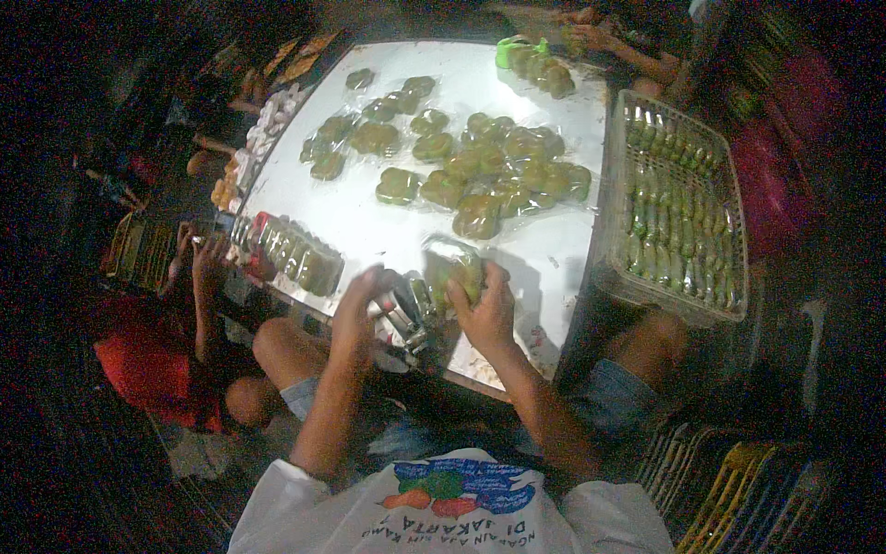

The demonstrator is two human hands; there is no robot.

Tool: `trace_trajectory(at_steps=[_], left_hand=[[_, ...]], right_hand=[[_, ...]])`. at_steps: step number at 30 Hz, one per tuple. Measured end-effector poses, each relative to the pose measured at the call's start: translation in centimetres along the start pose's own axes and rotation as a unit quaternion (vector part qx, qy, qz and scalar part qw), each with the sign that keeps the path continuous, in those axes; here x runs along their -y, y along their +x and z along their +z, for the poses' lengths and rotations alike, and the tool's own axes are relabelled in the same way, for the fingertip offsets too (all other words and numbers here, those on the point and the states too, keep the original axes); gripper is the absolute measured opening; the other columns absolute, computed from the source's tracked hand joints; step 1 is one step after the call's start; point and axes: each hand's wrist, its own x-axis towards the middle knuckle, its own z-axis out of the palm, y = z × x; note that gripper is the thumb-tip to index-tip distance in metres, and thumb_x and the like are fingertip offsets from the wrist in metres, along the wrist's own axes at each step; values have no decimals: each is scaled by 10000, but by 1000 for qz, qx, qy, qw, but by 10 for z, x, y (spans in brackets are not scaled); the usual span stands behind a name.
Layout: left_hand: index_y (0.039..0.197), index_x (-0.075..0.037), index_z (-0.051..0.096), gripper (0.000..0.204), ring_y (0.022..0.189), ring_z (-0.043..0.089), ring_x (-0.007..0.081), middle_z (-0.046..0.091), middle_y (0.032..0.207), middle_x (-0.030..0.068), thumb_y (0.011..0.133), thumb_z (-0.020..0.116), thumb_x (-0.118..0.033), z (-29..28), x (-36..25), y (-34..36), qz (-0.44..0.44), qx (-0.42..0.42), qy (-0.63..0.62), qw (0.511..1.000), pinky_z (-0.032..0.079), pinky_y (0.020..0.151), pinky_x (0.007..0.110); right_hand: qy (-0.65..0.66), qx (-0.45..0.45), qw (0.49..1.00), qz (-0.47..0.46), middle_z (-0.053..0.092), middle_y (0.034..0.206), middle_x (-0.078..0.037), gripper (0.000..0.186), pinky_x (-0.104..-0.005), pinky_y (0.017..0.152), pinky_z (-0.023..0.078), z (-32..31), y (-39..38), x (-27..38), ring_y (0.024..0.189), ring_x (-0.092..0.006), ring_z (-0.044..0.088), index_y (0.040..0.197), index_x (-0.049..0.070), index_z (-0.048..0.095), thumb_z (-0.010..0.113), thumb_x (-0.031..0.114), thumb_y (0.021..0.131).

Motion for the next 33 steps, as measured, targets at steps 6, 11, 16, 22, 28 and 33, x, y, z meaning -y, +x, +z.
trace_trajectory(at_steps=[6, 11, 16, 22, 28, 33], left_hand=[[1250, 70, 595, 779, 1228, 591, 344, 638, 1254, 246, 814, 749, -557, 105, 29, 160, 117, 149, 468, 863, 454, 1029, 435], [1413, 54, 382, 1135, 1250, 553, 431, 536, 1391, 262, 632, 830, -638, 128, 114, 240, 63, 34, 647, 759, 426, 1041, 554], [1493, -33, 298, 1161, 1241, 525, 442, 528, 1355, 224, 630, 869, -559, 120, 88, 213, 139, 74, 613, 774, 424, 993, 589], [1545, -67, 250, 1109, 1193, 572, 343, 545, 1337, 178, 717, 888, -436, 73, 1, 19, 178, 225, 532, 797, 459, 990, 487], [1331, -17, 575, 627, 1092, 613, 164, 669, 1165, 65, 820, 857, -247, 0, 9, -60, -16, 230, 162, 960, 502, 954, 313], [1366, 15, 528, 745, 1100, 629, 194, 656, 1206, 102, 834, 812, -423, -33, 27, -79, -54, 280, 41, 958, 501, 979, 353]], right_hand=[[-122, 88, 987, -60, 527, 1311, -260, 592, -527, 1049, 396, 3, 6, -91, 1230, -460, 499, 1372, 11, 445, 690, 238, 883], [-95, 130, 987, 0, 562, 1279, -298, 587, -563, 998, 431, 2, 9, -78, 1205, -499, 524, 1343, -20, 486, 656, 341, 913], [152, -52, 976, 150, 629, 1203, -186, 655, -423, 997, 451, -4, 30, -88, 1190, -305, 562, 1309, 5, 535, 663, 526, 933], [351, 54, 913, 199, 640, 1165, -58, 450, -307, 951, 478, -45, 28, -12, 1062, -160, 605, 1274, 16, 568, 713, 285, 945], [124, 222, 967, 24, 689, 969, -62, 338, -309, 729, 518, -51, 4, 56, 856, -127, 643, 1039, 32, 704, 805, 299, 858], [116, 325, 938, 31, 664, 718, -66, 241, -300, 606, 462, -67, -10, 80, 658, -94, 570, 849, 27, 730, 786, 260, 876]])
